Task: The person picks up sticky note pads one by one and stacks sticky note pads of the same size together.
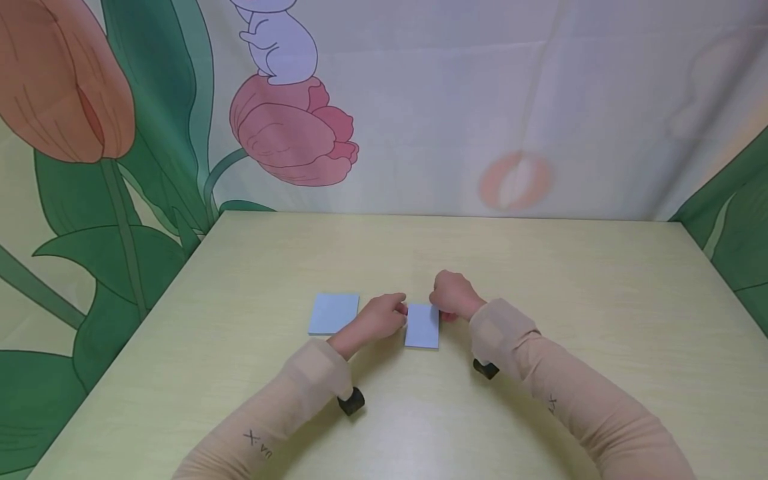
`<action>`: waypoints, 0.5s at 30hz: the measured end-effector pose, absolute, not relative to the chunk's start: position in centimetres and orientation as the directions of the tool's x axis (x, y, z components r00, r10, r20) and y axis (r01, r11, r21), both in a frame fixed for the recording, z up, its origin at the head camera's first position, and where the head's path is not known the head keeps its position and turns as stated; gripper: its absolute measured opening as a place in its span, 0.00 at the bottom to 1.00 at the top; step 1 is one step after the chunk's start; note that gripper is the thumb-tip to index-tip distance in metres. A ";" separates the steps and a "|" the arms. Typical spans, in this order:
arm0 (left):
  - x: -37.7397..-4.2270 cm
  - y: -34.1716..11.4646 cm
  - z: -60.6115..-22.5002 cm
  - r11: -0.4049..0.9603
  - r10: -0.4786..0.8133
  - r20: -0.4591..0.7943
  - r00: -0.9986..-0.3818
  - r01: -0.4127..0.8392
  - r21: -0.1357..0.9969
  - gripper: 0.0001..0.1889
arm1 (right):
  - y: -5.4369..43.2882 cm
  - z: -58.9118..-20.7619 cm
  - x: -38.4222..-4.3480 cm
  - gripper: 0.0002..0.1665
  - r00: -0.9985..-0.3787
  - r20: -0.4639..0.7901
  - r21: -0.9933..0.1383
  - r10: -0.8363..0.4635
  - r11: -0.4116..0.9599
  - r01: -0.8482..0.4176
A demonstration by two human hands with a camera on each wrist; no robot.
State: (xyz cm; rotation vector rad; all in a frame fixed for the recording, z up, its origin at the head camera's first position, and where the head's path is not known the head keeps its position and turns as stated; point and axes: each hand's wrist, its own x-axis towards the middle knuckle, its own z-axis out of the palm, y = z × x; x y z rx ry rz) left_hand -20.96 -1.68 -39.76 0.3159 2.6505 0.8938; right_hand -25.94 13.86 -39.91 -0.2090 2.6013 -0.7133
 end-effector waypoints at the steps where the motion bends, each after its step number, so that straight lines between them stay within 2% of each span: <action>1: -20.9 -1.7 -39.7 0.779 0.302 -0.243 -0.922 0.092 0.620 0.10 | 13.9 -39.9 -25.9 0.13 -0.895 -0.367 -0.515 -0.254 0.857 -0.032; 4: -20.8 -1.7 -39.7 0.779 0.288 -0.271 -0.919 0.060 0.625 0.19 | 14.0 -39.8 -25.6 0.13 -0.892 -0.371 -0.520 -0.259 0.854 -0.031; 7: -20.6 -1.8 -39.8 0.781 0.289 -0.286 -0.914 0.052 0.622 0.21 | 14.1 -39.7 -25.2 0.13 -0.885 -0.386 -0.526 -0.260 0.850 -0.020; 10: -20.3 -1.9 -39.9 0.786 0.300 -0.282 -0.911 0.069 0.614 0.17 | 14.1 -39.5 -24.8 0.12 -0.880 -0.400 -0.534 -0.257 0.845 -0.004; 14: -19.8 -2.1 -39.9 0.788 0.328 -0.256 -0.910 0.113 0.605 0.02 | 14.2 -39.3 -24.1 0.11 -0.874 -0.402 -0.545 -0.273 0.838 -0.011; 15: -19.6 -2.2 -39.9 0.788 0.335 -0.250 -0.909 0.125 0.602 0.02 | 14.3 -39.3 -24.0 0.11 -0.872 -0.403 -0.550 -0.277 0.835 -0.012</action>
